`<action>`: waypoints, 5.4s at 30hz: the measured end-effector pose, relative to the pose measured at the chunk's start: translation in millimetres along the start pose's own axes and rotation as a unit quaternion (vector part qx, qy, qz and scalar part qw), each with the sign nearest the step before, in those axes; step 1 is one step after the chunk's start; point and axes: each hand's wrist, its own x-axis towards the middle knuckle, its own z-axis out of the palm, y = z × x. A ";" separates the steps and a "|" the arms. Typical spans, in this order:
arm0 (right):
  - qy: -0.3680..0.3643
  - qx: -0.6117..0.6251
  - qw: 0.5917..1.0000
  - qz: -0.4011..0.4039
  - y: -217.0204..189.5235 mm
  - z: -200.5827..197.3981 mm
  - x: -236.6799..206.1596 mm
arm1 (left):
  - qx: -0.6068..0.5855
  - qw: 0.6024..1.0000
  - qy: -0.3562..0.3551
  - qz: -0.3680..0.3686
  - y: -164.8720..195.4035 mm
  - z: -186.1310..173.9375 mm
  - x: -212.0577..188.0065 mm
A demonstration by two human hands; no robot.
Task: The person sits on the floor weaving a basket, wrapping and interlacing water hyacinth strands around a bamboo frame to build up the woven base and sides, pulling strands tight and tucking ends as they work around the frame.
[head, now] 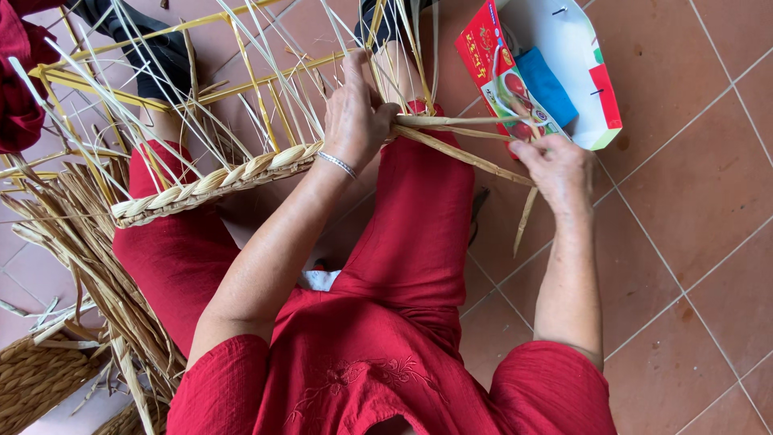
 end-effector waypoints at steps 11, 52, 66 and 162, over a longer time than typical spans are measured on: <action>-0.289 0.538 0.787 0.086 -62.8 30.5 -73.9 | 0.163 0.979 0.057 0.106 10.6 -1.6 -14.6; -0.241 0.541 0.798 -0.109 -94.5 74.1 35.1 | -0.067 0.988 -0.133 0.031 9.6 3.0 -10.2; -0.023 0.522 0.838 -0.158 -109.7 59.4 -15.2 | -0.138 0.990 0.027 0.019 29.7 1.0 -19.4; -0.398 0.582 0.709 0.003 -96.5 86.1 107.7 | 0.227 0.965 -0.128 0.019 21.9 73.3 38.5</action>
